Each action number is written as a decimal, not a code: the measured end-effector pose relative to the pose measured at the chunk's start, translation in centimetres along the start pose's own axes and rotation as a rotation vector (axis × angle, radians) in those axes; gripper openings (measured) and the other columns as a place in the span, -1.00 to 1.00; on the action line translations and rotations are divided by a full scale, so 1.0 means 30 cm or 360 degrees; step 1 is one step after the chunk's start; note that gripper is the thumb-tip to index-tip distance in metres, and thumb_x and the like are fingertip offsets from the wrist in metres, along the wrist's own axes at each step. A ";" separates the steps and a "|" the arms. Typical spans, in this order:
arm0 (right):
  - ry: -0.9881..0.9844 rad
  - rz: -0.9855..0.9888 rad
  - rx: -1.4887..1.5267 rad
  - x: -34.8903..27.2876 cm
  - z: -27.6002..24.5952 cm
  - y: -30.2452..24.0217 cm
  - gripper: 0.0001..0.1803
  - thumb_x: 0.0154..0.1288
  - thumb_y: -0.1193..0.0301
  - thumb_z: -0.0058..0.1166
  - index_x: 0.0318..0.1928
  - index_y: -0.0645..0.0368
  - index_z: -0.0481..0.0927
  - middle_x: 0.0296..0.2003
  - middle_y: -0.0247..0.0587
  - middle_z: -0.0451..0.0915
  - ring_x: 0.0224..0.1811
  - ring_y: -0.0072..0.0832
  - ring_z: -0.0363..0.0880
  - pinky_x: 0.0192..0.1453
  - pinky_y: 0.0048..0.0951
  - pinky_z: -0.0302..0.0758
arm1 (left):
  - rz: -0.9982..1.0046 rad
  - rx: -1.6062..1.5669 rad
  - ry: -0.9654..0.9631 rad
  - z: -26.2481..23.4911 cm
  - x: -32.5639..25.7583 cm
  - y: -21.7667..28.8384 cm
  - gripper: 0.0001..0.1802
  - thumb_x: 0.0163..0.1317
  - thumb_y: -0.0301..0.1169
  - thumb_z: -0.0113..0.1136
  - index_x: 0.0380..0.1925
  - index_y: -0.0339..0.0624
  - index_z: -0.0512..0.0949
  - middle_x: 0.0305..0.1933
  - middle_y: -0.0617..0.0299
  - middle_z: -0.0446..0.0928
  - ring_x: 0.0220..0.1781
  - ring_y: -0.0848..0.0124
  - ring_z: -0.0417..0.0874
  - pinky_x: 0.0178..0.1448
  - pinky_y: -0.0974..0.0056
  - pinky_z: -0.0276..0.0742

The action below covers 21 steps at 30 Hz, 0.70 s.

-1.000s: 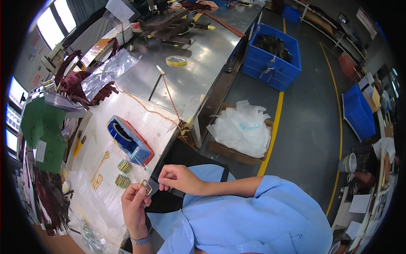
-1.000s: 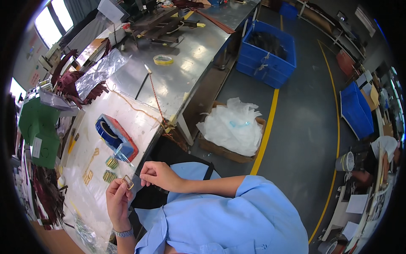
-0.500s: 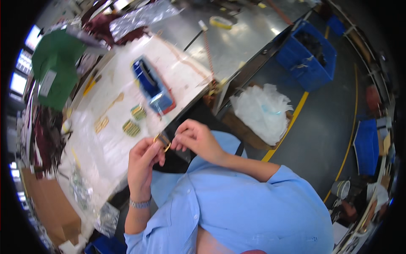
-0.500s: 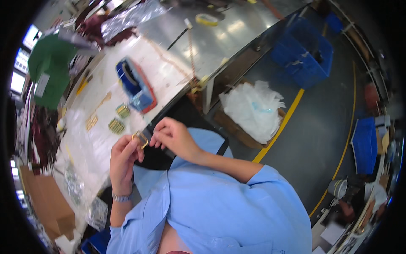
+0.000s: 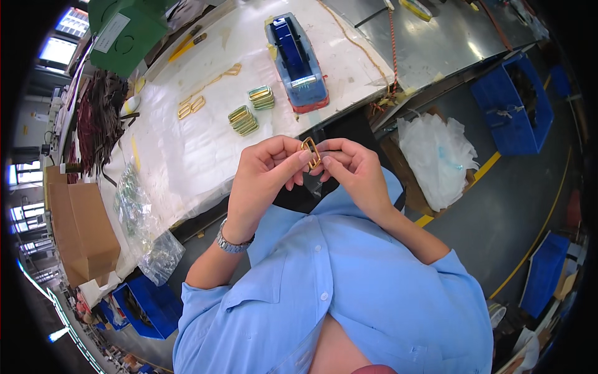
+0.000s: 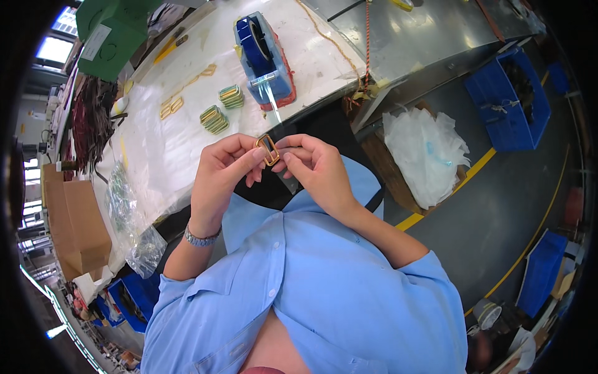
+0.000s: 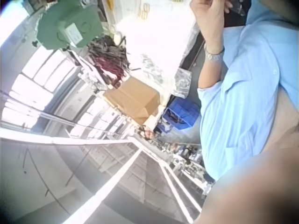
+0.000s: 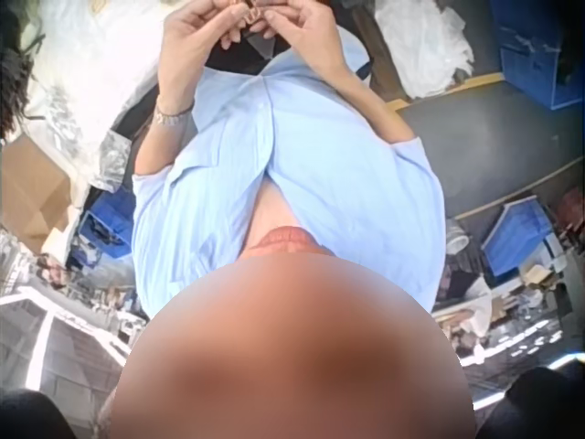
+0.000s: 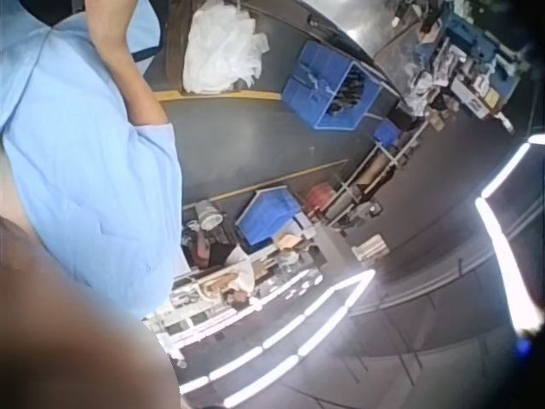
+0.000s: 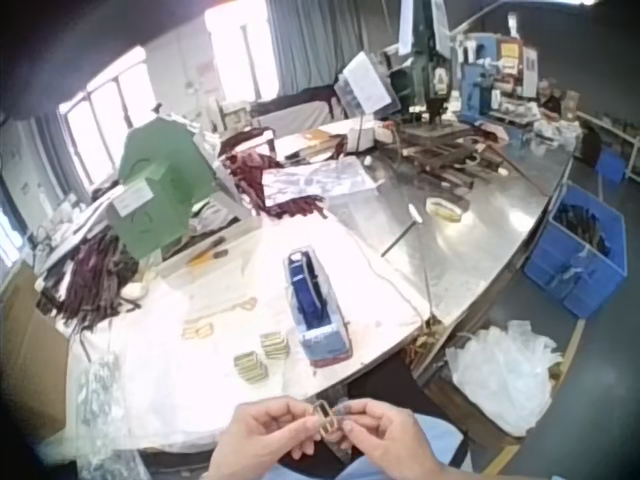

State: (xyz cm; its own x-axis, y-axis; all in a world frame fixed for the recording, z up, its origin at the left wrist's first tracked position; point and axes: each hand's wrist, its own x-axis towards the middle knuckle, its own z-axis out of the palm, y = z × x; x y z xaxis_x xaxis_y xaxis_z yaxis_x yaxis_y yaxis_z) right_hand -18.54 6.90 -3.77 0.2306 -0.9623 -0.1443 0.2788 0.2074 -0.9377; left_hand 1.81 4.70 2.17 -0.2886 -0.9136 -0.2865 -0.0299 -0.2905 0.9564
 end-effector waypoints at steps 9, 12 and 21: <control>0.0000 -0.0032 -0.0015 -0.006 0.001 -0.007 -0.67 0.60 0.57 0.03 0.24 0.48 0.62 -0.14 -0.13 0.84 -0.06 -0.55 0.82 0.07 -0.48 0.74 | -0.0023 0.0022 -0.0053 0.013 0.050 -0.023 -0.80 0.52 -0.37 0.35 -0.15 -0.32 0.70 -0.41 0.34 0.66 -0.43 0.63 0.61 -0.36 0.50 0.48; -0.0013 -0.0034 -0.0002 -0.005 -0.002 -0.002 -0.66 0.60 0.56 0.02 0.25 0.47 0.62 -0.14 -0.14 0.83 -0.06 -0.55 0.81 0.08 -0.48 0.74 | -0.0028 0.0057 -0.0068 0.014 0.060 -0.015 -0.81 0.52 -0.37 0.35 -0.16 -0.33 0.70 -0.41 0.34 0.66 -0.43 0.63 0.61 -0.36 0.50 0.47; -0.0002 -0.0013 0.0082 -0.006 0.006 -0.004 -0.66 0.61 0.58 0.02 0.26 0.46 0.62 -0.10 -0.13 0.82 -0.06 -0.55 0.80 0.11 -0.48 0.72 | -0.0044 0.0109 -0.0102 0.010 0.083 -0.009 -0.81 0.50 -0.38 0.36 -0.18 -0.34 0.71 -0.40 0.33 0.67 -0.43 0.63 0.61 -0.37 0.51 0.46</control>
State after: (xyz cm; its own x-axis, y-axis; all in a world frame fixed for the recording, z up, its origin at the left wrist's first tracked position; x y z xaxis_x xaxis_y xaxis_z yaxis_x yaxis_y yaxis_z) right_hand -18.45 7.10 -3.59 0.2290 -0.9639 -0.1360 0.3283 0.2080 -0.9214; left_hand 0.81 2.58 1.23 -0.3471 -0.8848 -0.3110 -0.1036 -0.2934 0.9504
